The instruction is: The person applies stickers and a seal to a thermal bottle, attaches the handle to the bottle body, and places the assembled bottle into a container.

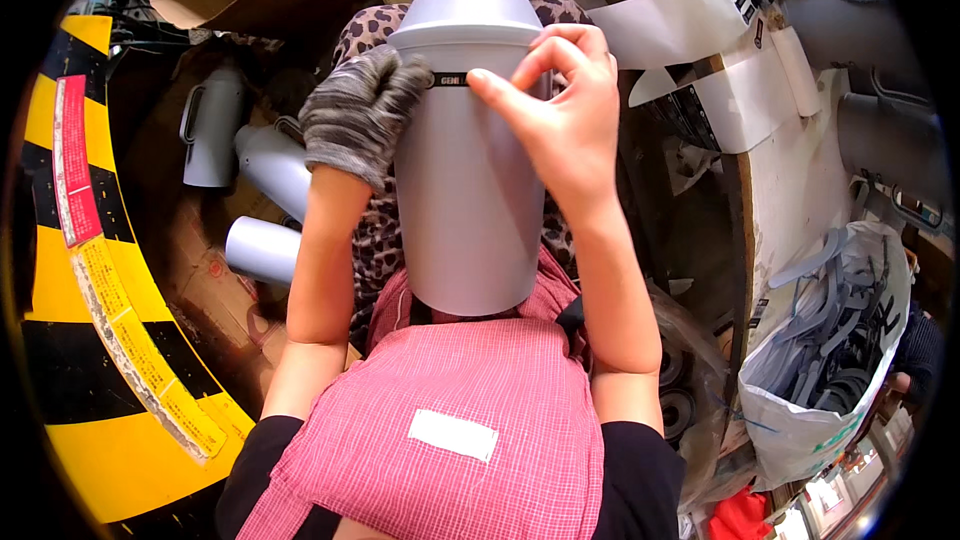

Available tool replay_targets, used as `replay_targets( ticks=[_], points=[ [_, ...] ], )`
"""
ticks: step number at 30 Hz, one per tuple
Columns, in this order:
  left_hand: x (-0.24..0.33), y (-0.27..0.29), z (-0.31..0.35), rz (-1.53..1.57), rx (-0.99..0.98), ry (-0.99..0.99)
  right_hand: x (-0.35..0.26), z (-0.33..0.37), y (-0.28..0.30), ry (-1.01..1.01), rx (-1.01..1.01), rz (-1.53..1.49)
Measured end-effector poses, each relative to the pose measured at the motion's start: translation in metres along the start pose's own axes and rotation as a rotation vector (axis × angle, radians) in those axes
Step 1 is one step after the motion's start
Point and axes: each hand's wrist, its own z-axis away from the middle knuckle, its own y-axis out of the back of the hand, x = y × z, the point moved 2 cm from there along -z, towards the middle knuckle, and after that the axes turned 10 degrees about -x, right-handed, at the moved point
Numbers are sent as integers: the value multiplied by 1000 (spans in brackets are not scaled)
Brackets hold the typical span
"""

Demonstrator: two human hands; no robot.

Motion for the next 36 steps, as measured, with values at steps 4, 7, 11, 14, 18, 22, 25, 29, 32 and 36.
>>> replay_targets(
  ticks=[4, 7, 11, 14, 18, 22, 25, 29, 32, 36],
  points=[
    [-42, -7, 0, 280, 27, 88, 42, 15, 19, -187, -30, -537],
    [14, -8, -11, 236, 338, -419, 29, 14, 19, -64, 83, -384],
    [11, -33, -18, 329, 208, -436, 37, 37, 47, 41, 73, -149],
    [-22, -36, -25, 315, 133, -385, 92, 115, 109, -90, 153, 36],
    [-13, -15, -139, 407, 43, -400, 167, 244, 204, -539, -118, 166],
    [47, -24, -172, 304, -441, -229, 226, 420, 212, -853, -182, 380],
    [98, -1, -141, -234, -569, -1467, 240, 502, 182, -871, 14, 711],
    [129, -1, -93, 161, -691, -663, 281, 570, 164, -813, -249, 1160],
    [83, 43, -135, 91, -640, -626, 306, 583, 184, -646, -365, 1144],
    [29, 89, -147, 159, -563, -761, 295, 564, 211, -659, -613, 925]
  ],
)
